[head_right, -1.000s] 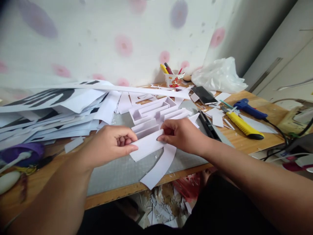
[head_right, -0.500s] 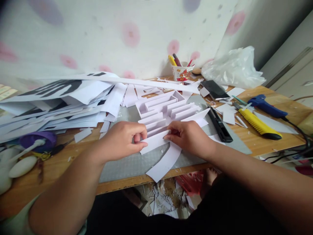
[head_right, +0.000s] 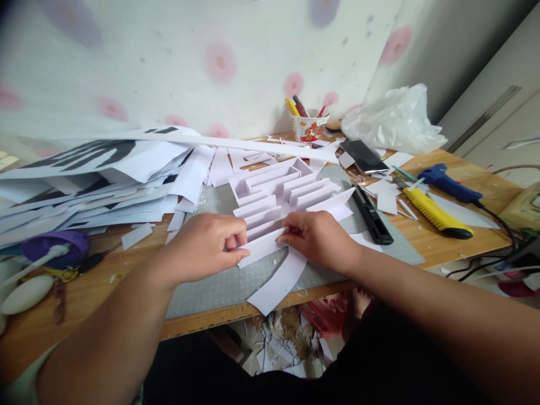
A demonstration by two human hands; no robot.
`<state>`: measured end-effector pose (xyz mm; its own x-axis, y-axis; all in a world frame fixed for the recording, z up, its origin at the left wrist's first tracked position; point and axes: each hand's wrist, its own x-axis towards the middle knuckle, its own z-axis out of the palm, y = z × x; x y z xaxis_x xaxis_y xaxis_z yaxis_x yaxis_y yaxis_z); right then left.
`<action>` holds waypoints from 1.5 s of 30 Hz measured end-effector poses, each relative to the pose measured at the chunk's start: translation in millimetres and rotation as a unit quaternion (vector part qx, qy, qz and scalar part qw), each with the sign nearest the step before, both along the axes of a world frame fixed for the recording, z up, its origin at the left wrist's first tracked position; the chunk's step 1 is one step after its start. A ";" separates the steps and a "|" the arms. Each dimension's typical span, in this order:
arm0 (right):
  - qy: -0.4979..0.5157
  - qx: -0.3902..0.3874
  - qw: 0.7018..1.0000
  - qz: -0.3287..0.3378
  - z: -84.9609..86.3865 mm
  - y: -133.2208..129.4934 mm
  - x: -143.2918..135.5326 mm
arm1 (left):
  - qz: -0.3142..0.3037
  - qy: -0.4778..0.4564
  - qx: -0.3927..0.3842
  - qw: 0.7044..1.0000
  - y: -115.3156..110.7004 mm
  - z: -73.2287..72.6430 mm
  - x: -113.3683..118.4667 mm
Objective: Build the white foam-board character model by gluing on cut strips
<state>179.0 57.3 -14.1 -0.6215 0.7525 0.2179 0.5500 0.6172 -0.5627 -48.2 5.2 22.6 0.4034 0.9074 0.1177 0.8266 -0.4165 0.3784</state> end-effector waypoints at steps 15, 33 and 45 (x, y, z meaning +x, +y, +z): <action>-0.007 0.033 0.999 0.017 0.8 0.4 2.3 | -0.009 0.056 -0.011 0.998 -3.0 6.6 1.7; -0.006 0.045 0.999 0.022 -3.1 -2.4 4.9 | -0.095 0.056 0.035 0.993 -2.3 2.8 2.9; -0.017 0.048 0.998 0.020 -2.4 -0.8 4.9 | -0.098 0.059 0.048 0.992 -1.2 1.0 3.4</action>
